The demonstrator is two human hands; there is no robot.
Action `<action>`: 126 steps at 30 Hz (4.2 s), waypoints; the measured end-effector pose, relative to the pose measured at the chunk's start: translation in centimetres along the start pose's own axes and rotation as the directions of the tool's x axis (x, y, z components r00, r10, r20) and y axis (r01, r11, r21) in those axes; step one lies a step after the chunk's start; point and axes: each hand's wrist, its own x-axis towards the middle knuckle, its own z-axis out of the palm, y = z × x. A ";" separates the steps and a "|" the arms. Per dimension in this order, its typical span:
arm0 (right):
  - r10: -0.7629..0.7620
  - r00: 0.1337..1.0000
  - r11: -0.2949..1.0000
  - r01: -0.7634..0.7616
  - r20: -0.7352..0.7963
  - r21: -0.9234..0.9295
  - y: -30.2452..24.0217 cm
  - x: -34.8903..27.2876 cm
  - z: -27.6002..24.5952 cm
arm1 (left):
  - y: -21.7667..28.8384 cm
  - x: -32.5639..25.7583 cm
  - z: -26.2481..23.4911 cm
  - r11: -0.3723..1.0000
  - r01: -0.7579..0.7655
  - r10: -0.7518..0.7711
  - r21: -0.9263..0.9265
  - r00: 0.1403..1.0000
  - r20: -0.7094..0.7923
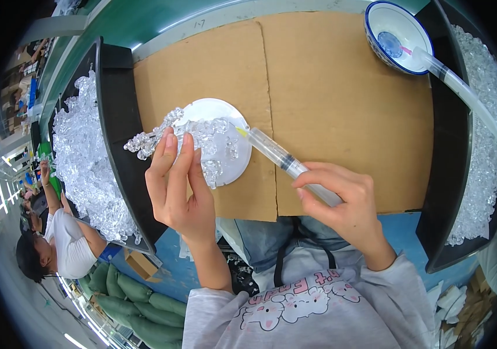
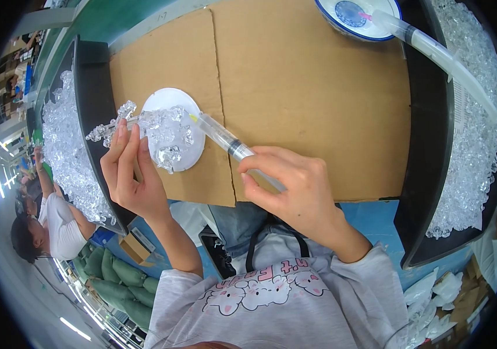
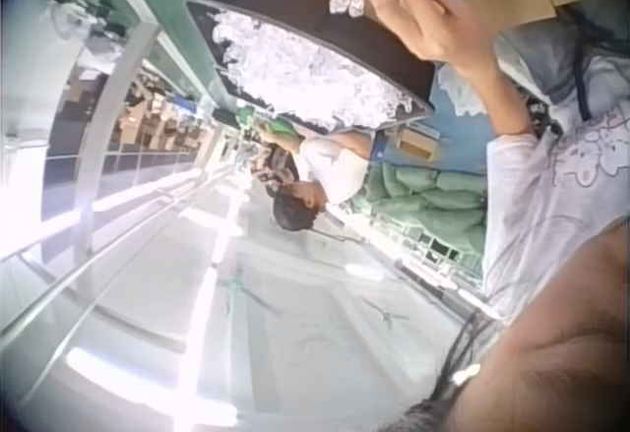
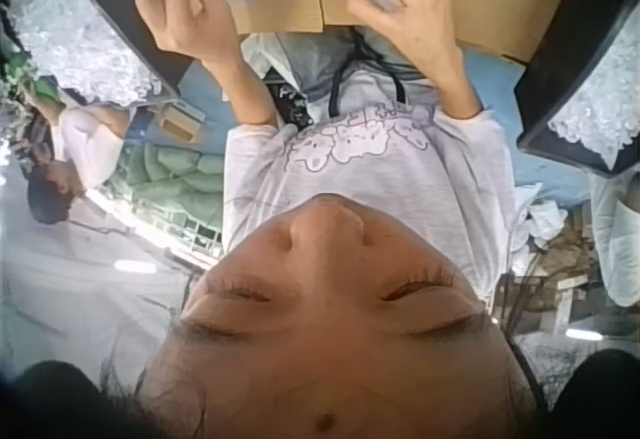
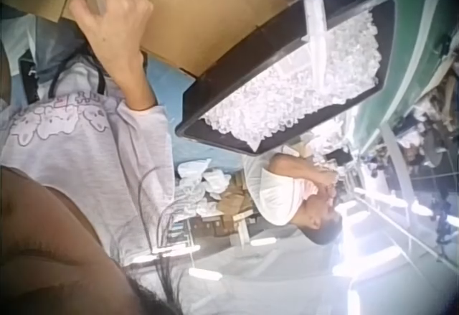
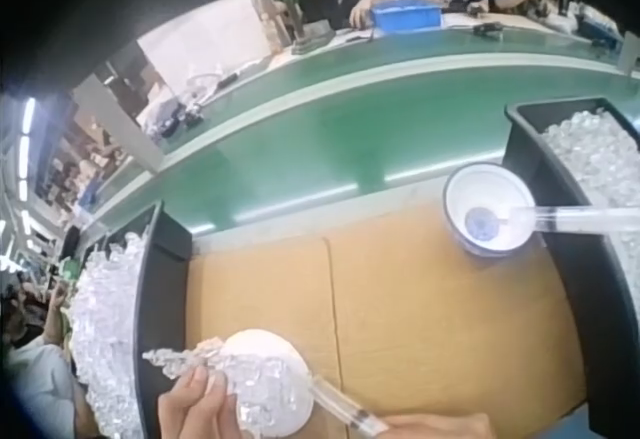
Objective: Applying adhesive with a syringe to attach decorative crystal pieces onto a circular base.
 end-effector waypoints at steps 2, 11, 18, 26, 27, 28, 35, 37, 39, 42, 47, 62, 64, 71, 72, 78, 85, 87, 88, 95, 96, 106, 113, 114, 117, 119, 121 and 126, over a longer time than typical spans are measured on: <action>-0.004 1.000 1.000 0.004 0.001 0.003 0.0 0.0 0.0 | 0.0 0.0 0.0 1.000 0.001 -0.001 0.000 1.000 -0.004; -0.001 1.000 1.000 0.001 0.011 0.013 0.2 -0.2 -0.1 | 0.1 0.1 0.0 1.000 0.000 -0.001 0.008 1.000 0.014; -0.029 0.999 0.998 0.028 0.015 0.048 0.7 -0.4 0.0 | 0.1 -0.1 0.0 0.999 0.026 -0.025 -0.022 1.000 0.019; 0.017 1.000 0.998 -0.018 0.024 0.057 0.2 0.0 -0.2 | 0.1 0.0 0.0 0.998 0.048 -0.048 -0.031 0.998 0.029; 0.008 1.000 0.999 -0.010 0.029 0.047 0.2 0.0 -0.2 | 0.1 -0.1 -0.1 0.998 0.050 -0.049 -0.034 0.998 0.029; 0.000 0.999 0.999 -0.001 0.035 0.037 0.1 0.1 -0.3 | 0.1 -0.1 -0.1 0.998 0.052 -0.051 -0.036 0.998 0.030; -0.006 0.999 1.000 0.006 0.048 0.001 -0.5 0.6 -0.7 | 0.3 -0.1 0.1 0.996 0.073 -0.071 -0.059 0.997 0.029; 0.019 0.995 0.999 -0.015 0.095 -0.047 -1.0 1.0 -1.0 | 0.2 -0.1 0.1 0.995 0.070 -0.069 -0.074 0.997 0.018; 0.027 0.994 0.997 -0.019 0.107 -0.072 -1.6 1.2 -1.1 | 0.1 -0.1 0.1 0.995 0.070 -0.069 -0.068 0.998 0.017; 0.020 0.994 0.996 -0.010 0.111 -0.088 -1.7 1.4 -1.1 | 0.0 -0.2 0.2 0.995 0.072 -0.072 -0.071 0.997 0.006; 0.015 0.994 0.996 -0.005 0.111 -0.084 -2.5 1.8 -1.3 | -0.1 -0.1 0.1 0.994 0.071 -0.072 -0.080 0.997 -0.015; 0.029 0.992 0.990 -0.012 0.126 -0.137 -2.6 2.3 -1.3 | -0.5 -0.3 0.5 0.986 0.073 -0.076 -0.147 0.997 -0.013; 0.023 0.991 0.991 -0.005 0.133 -0.133 -2.7 2.4 -1.4 | -0.6 -0.1 0.5 0.982 0.032 -0.038 -0.186 0.999 -0.031; 0.122 0.980 0.986 -0.102 0.157 -0.134 -3.4 2.6 -1.7 | -0.7 0.1 0.7 0.976 0.037 -0.046 -0.215 0.998 -0.039; 0.112 0.984 0.987 -0.093 0.140 -0.134 -3.4 2.6 -1.6 | -0.7 -0.1 0.6 0.976 0.063 -0.069 -0.210 0.997 -0.022; 0.140 0.977 0.981 -0.115 0.160 -0.156 -4.0 2.8 -1.9 | -0.7 -0.4 0.7 0.970 0.093 -0.096 -0.226 0.995 -0.003; 0.070 0.990 0.989 -0.052 0.124 -0.140 -3.6 2.5 -1.8 | -1.1 -0.3 1.0 0.952 0.101 -0.108 -0.289 0.994 -0.009; 0.062 0.991 0.989 -0.045 0.122 -0.142 -3.6 2.5 -1.9 | -1.1 -0.4 1.0 0.950 0.113 -0.117 -0.290 0.993 0.002; 0.056 0.991 0.989 -0.039 0.121 -0.144 -3.5 2.5 -2.0 | -1.0 -0.4 1.0 0.948 0.125 -0.127 -0.291 0.992 0.014; 0.194 0.971 0.975 -0.174 0.143 -0.138 -3.6 2.9 -2.9 | -1.1 -0.5 0.9 0.947 0.143 -0.144 -0.288 0.989 0.017; 0.151 0.981 0.982 -0.133 0.126 -0.135 -3.4 3.0 -2.8 | -1.0 -0.6 0.9 0.943 0.146 -0.150 -0.298 0.989 0.009; 0.091 0.990 0.987 -0.075 0.109 -0.141 -3.3 3.3 -2.8 | -1.3 -1.1 1.5 0.933 0.129 -0.141 -0.337 0.990 -0.010; 0.119 0.983 0.978 -0.092 0.139 -0.189 -3.6 3.6 -3.2 | -1.5 -1.4 1.4 0.937 0.120 -0.125 -0.327 0.992 0.007; 0.111 0.985 0.979 -0.085 0.134 -0.185 -3.5 3.6 -3.2 | -1.4 -1.4 1.4 0.939 0.128 -0.132 -0.319 0.991 0.008; 0.086 0.987 0.981 -0.060 0.135 -0.184 -3.5 3.6 -3.3 | -1.3 -1.4 1.4 0.940 0.134 -0.138 -0.313 0.990 0.010; 0.067 0.988 0.982 -0.040 0.142 -0.187 -3.4 3.6 -3.3 | -1.3 -1.2 1.3 0.941 0.132 -0.136 -0.313 0.991 0.011; 0.026 0.992 0.991 -0.009 0.124 -0.134 -3.1 3.4 -3.3 | -1.3 -1.1 1.0 0.948 0.101 -0.102 -0.301 0.995 0.011; 0.016 0.993 0.991 0.000 0.116 -0.134 -2.9 3.2 -3.6 | -1.4 -0.9 1.0 0.959 0.038 -0.042 -0.280 0.999 -0.008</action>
